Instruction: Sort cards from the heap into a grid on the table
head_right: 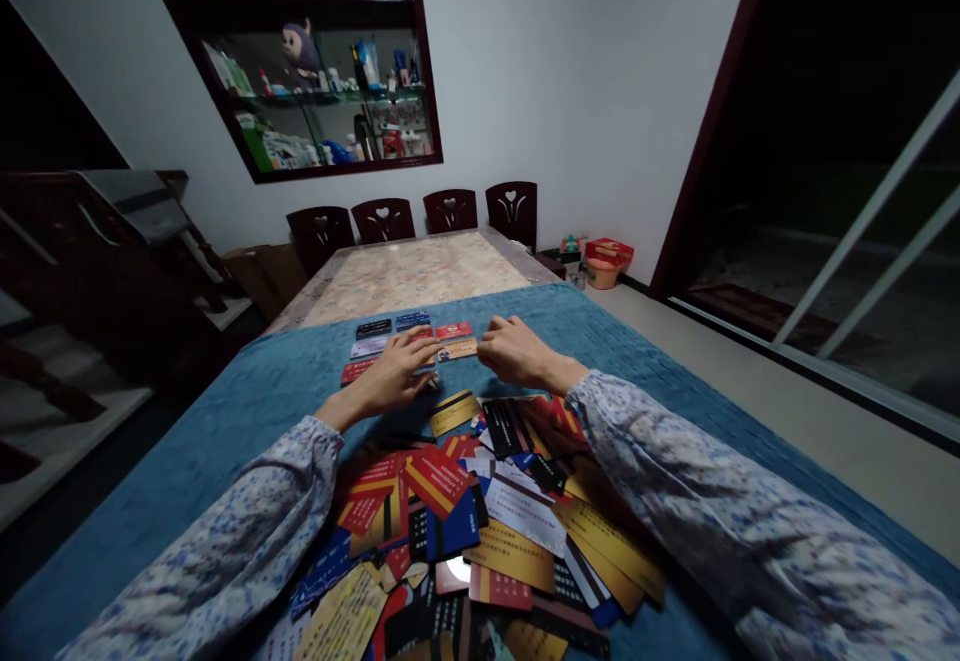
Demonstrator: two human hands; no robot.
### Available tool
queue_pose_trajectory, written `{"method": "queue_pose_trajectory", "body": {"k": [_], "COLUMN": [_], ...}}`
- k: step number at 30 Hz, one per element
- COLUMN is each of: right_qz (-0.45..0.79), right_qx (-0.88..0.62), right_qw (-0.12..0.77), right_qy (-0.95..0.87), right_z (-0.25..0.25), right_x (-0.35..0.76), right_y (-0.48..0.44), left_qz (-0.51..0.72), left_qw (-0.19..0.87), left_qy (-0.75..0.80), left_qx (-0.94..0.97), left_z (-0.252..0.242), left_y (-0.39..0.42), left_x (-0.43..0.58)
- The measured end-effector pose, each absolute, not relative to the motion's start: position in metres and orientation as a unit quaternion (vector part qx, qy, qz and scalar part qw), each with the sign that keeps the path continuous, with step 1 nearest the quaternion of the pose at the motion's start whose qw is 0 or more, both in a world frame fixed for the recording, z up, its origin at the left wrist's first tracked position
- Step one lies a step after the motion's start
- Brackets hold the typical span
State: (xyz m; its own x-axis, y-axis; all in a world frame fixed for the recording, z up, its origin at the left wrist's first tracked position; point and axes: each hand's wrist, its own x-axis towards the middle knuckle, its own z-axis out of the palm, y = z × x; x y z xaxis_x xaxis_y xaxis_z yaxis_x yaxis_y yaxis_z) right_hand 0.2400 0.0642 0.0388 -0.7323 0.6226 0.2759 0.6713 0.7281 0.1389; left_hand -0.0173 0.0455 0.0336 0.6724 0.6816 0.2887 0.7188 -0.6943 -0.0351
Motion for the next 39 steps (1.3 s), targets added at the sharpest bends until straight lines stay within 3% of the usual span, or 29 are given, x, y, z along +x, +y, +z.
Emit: {"method": "queue_pose_trajectory", "body": {"k": [15,26,39], "right_qz": [-0.031,0.041,0.012], "right_qx": [-0.334,-0.311,-0.311], "right_qw": [0.202,0.162,0.159], "right_qy": [-0.920,-0.936,-0.937], "right_z": [-0.010,-0.021,-0.022], "right_x": [0.291,0.290,0.287], "right_y": [0.024,0.015,0.014], "left_qz": [-0.125,-0.091,-0.070], "left_qw": [0.011,0.004,0.065], "left_qy": [-0.287,-0.239,-0.284], "left_qx": [-0.950,-0.967,-0.954], "left_z": [0.008,0.006,0.002], "left_y": [-0.002,-0.036,-0.029], "left_x": [0.038,0.061,0.057]}}
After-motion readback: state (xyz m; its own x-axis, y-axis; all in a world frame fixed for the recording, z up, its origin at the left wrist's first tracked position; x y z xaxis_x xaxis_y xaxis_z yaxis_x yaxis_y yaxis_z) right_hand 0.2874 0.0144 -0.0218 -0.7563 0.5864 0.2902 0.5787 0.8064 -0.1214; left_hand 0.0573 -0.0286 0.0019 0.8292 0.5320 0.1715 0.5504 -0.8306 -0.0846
